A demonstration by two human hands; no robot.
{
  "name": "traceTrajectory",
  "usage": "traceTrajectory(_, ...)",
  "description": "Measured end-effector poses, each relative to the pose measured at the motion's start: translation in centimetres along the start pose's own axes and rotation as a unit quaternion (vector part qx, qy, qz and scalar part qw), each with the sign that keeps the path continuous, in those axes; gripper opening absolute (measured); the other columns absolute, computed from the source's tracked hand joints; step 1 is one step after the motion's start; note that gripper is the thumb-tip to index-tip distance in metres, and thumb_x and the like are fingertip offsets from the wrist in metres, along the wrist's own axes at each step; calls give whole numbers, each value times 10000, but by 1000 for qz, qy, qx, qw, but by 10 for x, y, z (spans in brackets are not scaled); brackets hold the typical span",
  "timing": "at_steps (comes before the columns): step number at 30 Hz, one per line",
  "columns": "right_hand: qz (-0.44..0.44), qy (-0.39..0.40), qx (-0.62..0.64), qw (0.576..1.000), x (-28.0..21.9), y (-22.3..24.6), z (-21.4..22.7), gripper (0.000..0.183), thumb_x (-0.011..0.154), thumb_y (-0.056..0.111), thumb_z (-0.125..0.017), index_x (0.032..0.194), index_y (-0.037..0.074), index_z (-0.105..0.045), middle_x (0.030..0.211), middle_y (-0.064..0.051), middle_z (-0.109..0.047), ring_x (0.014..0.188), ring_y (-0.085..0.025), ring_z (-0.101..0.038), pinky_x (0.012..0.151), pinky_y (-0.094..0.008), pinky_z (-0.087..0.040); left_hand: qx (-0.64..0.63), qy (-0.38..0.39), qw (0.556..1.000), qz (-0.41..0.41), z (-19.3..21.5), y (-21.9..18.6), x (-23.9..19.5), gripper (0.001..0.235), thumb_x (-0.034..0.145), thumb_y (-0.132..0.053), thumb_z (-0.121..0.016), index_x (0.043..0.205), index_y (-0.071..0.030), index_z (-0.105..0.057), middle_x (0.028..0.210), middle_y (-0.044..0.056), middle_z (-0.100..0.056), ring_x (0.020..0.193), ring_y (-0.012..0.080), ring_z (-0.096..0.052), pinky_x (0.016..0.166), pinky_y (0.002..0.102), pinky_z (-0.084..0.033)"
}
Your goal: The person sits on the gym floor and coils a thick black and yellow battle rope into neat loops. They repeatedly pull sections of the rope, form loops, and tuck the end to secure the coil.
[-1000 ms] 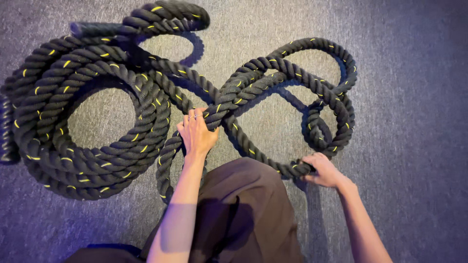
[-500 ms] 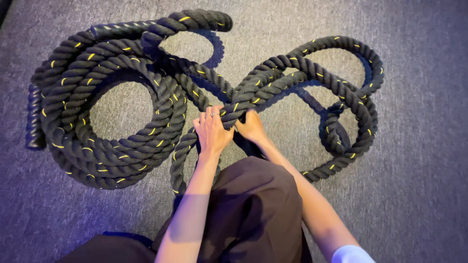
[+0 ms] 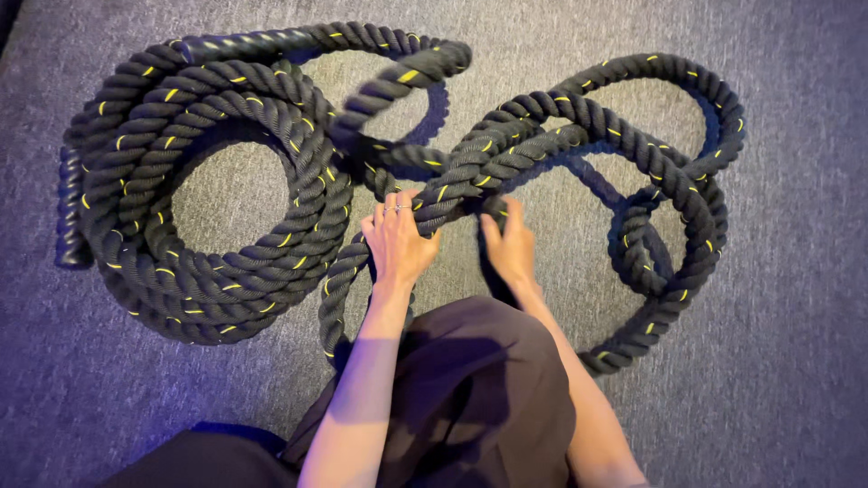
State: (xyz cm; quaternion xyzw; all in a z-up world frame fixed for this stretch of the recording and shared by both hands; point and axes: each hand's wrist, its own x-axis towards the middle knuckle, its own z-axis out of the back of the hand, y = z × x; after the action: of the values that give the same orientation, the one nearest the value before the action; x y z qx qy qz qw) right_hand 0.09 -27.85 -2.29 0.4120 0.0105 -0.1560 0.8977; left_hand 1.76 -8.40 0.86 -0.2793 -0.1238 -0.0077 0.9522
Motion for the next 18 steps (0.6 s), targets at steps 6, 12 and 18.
traceTrajectory(6,-66,-137,-52,987,-25,-64,38,429,1009,255,-665,1399,167,-509,1193,-281,-646,1104,-527,-645,941,-622,-523,2,-5,1000,4,-3,1,-1,570,638,-314,-796,1154,-186,-591,1012,22,-593,975,298,-626,919,491,-449)
traceTrajectory(12,-14,-91,-309,947,-23,-3,21,846,864,258,-801,1562,99,-351,1528,-340,-292,1467,-551,-195,1109,-788,-120,1,-12,1000,3,-1,-3,0,541,644,-320,-784,1135,-191,-597,991,14,-590,957,294,-628,915,483,-448)
traceTrajectory(18,219,-44,-385,896,42,22,-39,544,762,406,-772,1132,14,-697,1068,-232,-641,1182,-428,-556,1061,-683,-209,-12,-18,1000,5,-3,-2,1,523,662,-330,-778,1136,-201,-598,991,9,-588,967,287,-626,924,481,-446)
